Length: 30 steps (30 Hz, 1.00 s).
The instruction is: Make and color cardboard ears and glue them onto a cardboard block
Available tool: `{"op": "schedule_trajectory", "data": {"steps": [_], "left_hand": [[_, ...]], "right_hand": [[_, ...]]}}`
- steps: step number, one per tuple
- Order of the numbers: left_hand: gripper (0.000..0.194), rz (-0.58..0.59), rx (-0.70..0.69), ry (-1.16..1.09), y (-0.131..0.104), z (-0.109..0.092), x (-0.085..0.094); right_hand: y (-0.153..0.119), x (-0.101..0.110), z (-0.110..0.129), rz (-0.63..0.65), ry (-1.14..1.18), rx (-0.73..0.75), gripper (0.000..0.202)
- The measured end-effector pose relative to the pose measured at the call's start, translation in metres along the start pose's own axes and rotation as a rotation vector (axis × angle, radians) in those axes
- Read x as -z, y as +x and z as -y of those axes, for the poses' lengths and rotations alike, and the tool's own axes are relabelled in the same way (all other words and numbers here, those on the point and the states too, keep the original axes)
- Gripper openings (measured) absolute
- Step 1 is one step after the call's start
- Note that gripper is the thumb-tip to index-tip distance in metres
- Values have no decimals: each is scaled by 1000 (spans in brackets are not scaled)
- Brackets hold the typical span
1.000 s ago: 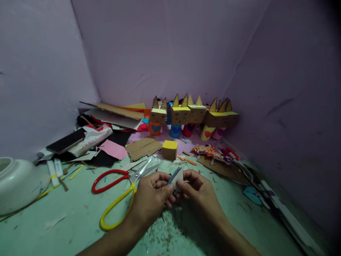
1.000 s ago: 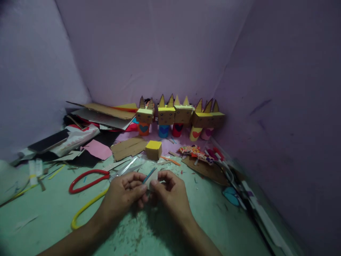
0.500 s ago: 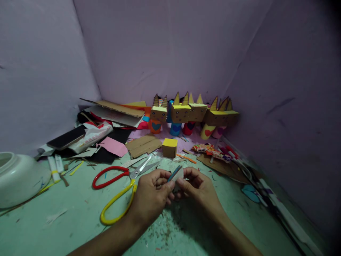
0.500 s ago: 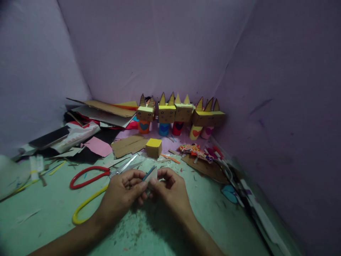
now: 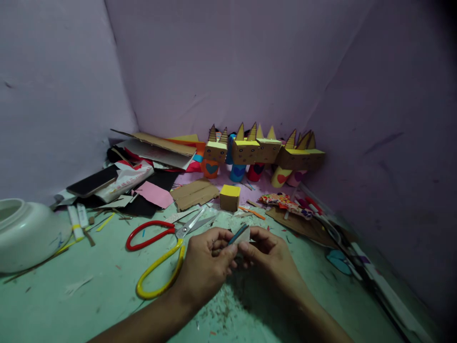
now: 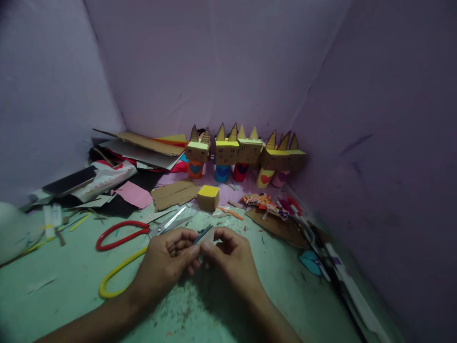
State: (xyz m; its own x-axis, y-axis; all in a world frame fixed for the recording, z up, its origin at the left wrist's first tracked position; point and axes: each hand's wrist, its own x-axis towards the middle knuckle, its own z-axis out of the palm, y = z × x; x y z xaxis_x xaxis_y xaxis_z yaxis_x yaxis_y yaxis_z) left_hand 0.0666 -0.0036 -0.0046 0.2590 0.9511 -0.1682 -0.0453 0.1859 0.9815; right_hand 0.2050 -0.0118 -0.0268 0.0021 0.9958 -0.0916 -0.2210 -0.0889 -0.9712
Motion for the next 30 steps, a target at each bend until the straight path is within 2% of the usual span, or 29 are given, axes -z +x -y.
{"op": "schedule_trajectory", "data": {"steps": [6, 12, 16, 30], "left_hand": [[10, 16, -42, 7, 0, 3, 0], [8, 14, -24, 29, 0, 3, 1], [10, 76, -53, 52, -1, 1, 1], [10, 124, -105, 24, -5, 1, 3]], "right_hand": [[0, 1, 2, 7, 31, -16, 29], [1, 11, 4, 77, 44, 80, 33], [0, 14, 2, 151, 79, 54, 35], [0, 13, -2, 143, 70, 84, 25]]}}
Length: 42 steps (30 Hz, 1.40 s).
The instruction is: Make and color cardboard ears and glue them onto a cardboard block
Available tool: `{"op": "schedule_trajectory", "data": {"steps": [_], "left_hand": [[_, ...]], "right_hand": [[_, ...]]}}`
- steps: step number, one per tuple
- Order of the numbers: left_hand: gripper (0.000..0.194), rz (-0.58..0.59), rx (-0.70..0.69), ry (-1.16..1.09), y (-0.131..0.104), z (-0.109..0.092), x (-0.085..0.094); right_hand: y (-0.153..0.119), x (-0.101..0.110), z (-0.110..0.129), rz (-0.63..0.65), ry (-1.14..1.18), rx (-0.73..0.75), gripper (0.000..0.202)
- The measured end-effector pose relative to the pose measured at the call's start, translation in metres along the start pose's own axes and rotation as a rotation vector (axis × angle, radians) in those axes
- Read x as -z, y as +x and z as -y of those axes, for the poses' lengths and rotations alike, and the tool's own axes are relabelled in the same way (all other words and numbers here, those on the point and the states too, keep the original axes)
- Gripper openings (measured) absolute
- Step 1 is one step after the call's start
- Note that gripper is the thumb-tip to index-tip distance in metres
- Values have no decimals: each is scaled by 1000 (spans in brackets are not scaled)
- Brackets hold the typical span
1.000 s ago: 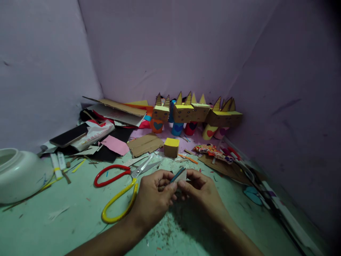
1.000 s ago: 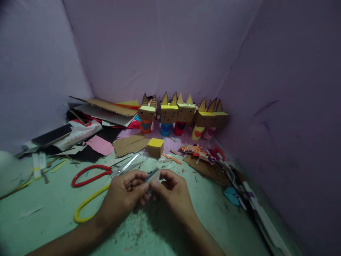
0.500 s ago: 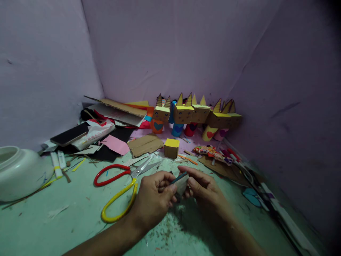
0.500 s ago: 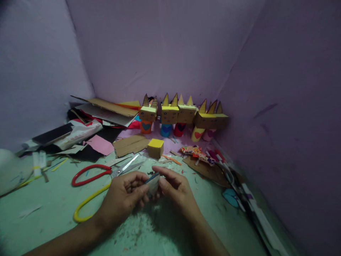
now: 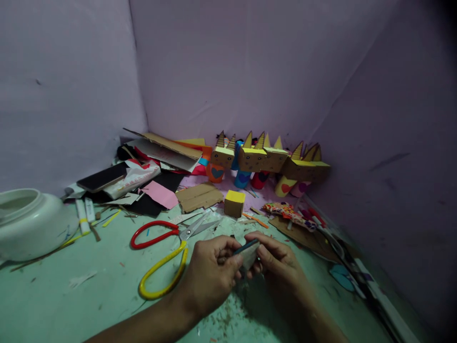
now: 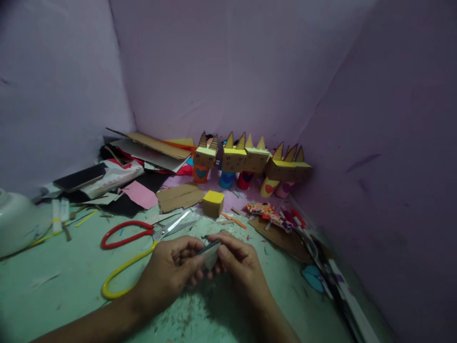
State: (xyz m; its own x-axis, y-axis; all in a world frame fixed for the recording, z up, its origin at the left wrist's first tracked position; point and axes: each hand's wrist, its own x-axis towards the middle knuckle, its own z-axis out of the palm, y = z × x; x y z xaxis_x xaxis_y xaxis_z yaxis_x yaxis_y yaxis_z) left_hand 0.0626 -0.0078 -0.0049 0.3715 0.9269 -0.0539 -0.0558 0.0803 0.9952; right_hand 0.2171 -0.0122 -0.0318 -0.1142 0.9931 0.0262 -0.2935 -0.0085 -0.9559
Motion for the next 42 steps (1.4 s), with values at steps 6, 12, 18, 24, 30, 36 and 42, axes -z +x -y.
{"op": "schedule_trajectory", "data": {"steps": [6, 12, 18, 24, 30, 36, 42], "left_hand": [[12, 6, -30, 16, -1, 2, 1], [15, -2, -36, 93, -2, 3, 0], [18, -24, -87, 216, -2, 5, 2], [19, -8, -384, 723, 0, 1, 17], [21, 7, -433, 775, 3, -1, 23], [19, -16, -75, 345, 7, -2, 15], [12, -22, 19, 188, 12, -2, 16]], "right_hand": [[0, 1, -1, -26, -49, 36, 22], [-1, 2, -1, -23, -77, 51, 20], [-1, 4, -2, 5, -94, 83, 16], [-1, 0, 8, 15, -319, 111, 20], [-1, -8, 10, -91, -537, 118, 10], [1, -15, 5, -191, -298, -23, 21], [-3, -14, -5, -123, -568, 236, 18]]}}
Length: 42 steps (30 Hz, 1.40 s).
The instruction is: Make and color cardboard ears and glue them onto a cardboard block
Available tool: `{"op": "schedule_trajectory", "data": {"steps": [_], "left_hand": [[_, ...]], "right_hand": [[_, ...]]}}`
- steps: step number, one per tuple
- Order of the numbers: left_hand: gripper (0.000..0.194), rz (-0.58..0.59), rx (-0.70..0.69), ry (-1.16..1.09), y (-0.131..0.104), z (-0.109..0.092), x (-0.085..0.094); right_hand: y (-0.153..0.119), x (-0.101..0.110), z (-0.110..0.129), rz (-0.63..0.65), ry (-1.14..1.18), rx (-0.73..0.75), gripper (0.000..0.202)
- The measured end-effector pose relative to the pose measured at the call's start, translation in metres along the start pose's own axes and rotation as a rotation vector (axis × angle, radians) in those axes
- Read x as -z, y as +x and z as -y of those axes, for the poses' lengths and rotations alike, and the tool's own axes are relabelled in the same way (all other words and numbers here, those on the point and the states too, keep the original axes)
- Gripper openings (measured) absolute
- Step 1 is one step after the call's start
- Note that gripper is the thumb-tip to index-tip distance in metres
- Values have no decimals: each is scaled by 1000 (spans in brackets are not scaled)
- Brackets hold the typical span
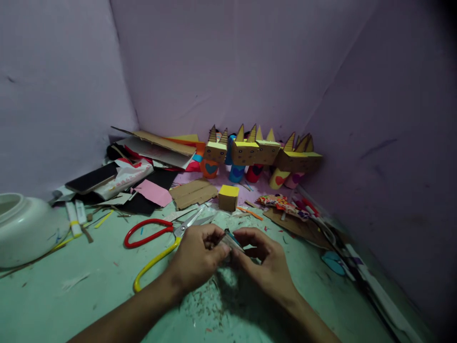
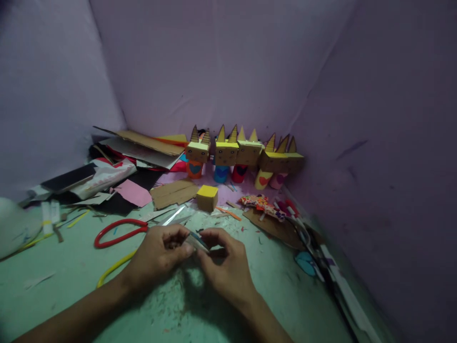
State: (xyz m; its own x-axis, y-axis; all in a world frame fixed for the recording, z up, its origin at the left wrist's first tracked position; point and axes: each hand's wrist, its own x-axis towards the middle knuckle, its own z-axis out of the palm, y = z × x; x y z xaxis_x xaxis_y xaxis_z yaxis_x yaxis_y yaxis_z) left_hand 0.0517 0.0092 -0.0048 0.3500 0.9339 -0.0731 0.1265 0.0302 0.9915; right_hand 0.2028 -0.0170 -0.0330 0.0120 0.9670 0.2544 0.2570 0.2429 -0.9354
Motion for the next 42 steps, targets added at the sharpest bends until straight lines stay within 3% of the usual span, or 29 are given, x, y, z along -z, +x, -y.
{"op": "schedule_trajectory", "data": {"steps": [5, 12, 19, 28, 38, 42], "left_hand": [[16, 72, 114, -137, 5, 1, 5], [24, 103, 57, -142, 3, 0, 3], [38, 109, -52, -40, 0, 2, 8], [30, 81, -150, 56, -2, 4, 12], [37, 75, -15, -21, -3, -1, 6], [26, 99, 24, -30, -2, -2, 7]], "right_hand": [[-4, 2, -5, 12, -146, 327, 29], [1, 3, -8, -63, -163, 614, 32], [1, 1, -7, -91, -136, 634, 32], [-1, 0, -6, -112, -112, 631, 33], [-1, -1, 0, -111, -105, 611, 31], [-2, -1, 0, -84, -85, 587, 29]]}}
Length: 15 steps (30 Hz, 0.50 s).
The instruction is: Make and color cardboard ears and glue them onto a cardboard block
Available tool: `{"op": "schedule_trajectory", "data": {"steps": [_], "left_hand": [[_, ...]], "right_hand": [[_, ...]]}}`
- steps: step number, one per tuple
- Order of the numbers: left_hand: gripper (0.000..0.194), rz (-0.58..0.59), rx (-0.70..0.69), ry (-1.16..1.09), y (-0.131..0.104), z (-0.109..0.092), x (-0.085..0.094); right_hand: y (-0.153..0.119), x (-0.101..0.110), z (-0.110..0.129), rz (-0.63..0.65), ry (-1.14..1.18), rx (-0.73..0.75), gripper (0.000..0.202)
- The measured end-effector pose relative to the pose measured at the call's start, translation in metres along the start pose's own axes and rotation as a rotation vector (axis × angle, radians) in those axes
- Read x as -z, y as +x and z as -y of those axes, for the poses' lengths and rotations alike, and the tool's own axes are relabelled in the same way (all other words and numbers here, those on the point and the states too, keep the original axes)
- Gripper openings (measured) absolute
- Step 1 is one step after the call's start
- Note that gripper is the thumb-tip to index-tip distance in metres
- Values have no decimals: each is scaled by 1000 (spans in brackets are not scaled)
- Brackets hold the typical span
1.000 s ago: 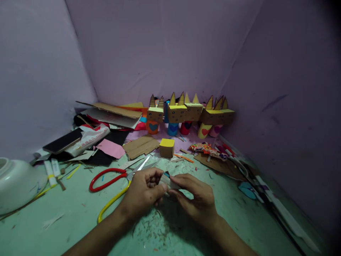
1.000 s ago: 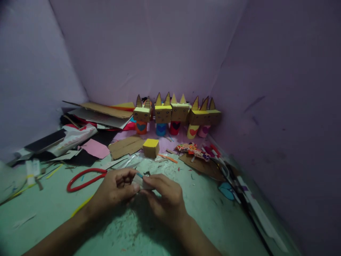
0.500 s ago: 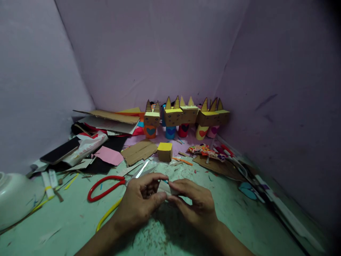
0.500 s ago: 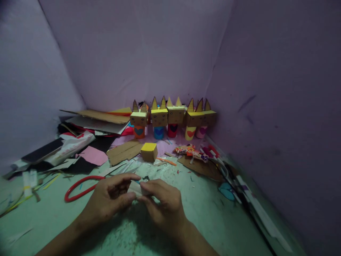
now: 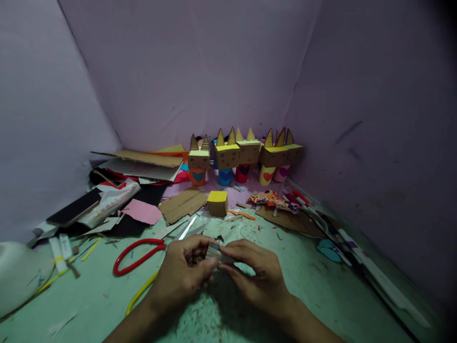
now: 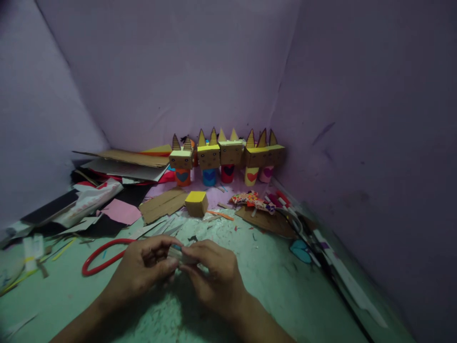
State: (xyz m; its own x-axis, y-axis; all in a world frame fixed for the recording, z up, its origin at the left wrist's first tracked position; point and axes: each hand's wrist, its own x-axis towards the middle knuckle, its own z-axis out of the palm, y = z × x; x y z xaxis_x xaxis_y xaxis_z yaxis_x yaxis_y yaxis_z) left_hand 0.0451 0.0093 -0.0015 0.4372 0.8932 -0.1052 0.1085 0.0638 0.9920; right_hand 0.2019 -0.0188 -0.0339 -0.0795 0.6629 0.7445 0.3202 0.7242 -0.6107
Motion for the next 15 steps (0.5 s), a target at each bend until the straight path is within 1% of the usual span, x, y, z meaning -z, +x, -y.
{"op": "schedule_trajectory", "data": {"steps": [2, 3, 4, 8, 10, 12, 15], "left_hand": [[22, 0, -10, 12, 0, -1, 1], [21, -5, -19, 19, 0, -1, 1], [20, -14, -29, 27, -1, -1, 1], [18, -74, -87, 16, -1, 1, 2], [17, -92, -100, -8, -1, 5, 2], [18, -77, -95, -17, 0, 9, 1], [18, -42, -79, -10, 1, 12, -3]], "right_hand": [[-1, 0, 0, 12, 17, -41, 26], [-1, 0, 1, 24, 32, -89, 25], [-1, 0, 2, 34, 54, -156, 24], [2, -1, 5, 45, 207, -510, 31], [5, -1, 6, 32, 280, -634, 26], [8, 0, 6, 5, 340, -708, 20], [10, 2, 6, -34, 415, -793, 17]]}}
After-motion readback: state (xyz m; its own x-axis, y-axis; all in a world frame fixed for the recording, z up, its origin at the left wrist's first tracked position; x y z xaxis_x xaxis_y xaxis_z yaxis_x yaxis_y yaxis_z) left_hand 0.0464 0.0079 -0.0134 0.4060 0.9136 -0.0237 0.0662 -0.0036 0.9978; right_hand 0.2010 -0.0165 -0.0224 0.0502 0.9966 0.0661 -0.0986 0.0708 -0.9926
